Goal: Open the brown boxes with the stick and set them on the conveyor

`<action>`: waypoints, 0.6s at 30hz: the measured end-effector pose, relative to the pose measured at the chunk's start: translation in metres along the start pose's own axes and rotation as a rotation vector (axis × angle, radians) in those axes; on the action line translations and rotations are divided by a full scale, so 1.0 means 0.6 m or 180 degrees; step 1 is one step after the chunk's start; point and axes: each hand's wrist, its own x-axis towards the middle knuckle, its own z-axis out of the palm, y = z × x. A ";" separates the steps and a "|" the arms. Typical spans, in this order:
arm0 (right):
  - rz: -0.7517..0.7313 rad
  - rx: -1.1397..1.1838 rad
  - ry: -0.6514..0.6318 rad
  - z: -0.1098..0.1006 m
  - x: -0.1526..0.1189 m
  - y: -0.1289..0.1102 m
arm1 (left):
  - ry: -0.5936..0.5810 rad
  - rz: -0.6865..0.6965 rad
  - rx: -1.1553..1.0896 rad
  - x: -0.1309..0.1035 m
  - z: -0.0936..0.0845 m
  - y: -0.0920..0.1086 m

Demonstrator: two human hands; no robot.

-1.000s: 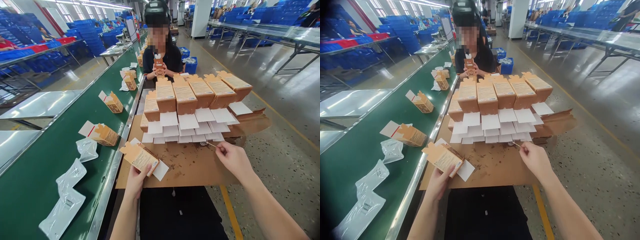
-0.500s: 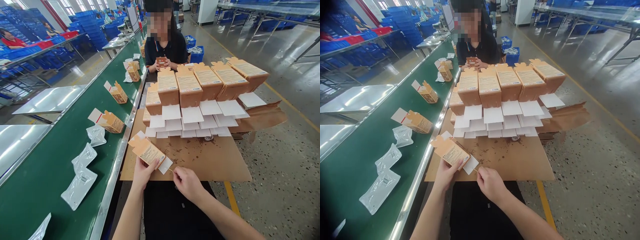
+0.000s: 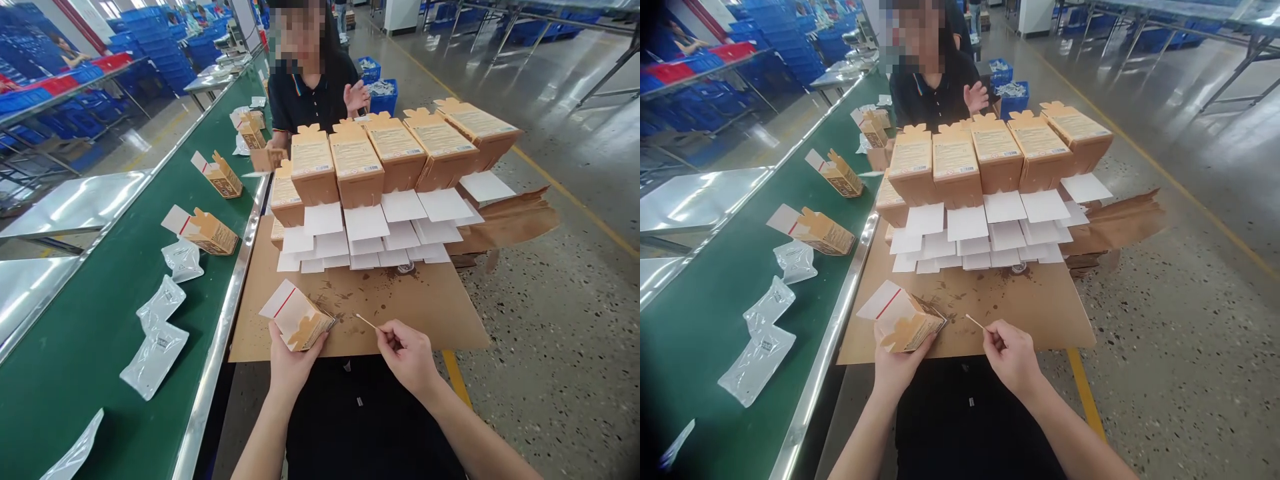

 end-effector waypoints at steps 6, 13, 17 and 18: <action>0.0004 -0.0042 0.0057 -0.009 -0.013 0.001 | 0.0351 0.0233 0.0804 -0.010 0.009 -0.011; 0.0192 0.0017 -0.0050 -0.006 -0.017 -0.009 | 0.0236 0.0170 0.0839 -0.013 0.030 -0.011; 0.0206 0.0156 -0.0003 -0.010 -0.011 -0.008 | 0.0179 0.0132 0.0611 -0.006 0.038 0.004; 0.0195 0.0155 0.0026 -0.014 -0.010 -0.005 | 0.0172 0.0139 0.0456 -0.001 0.026 0.009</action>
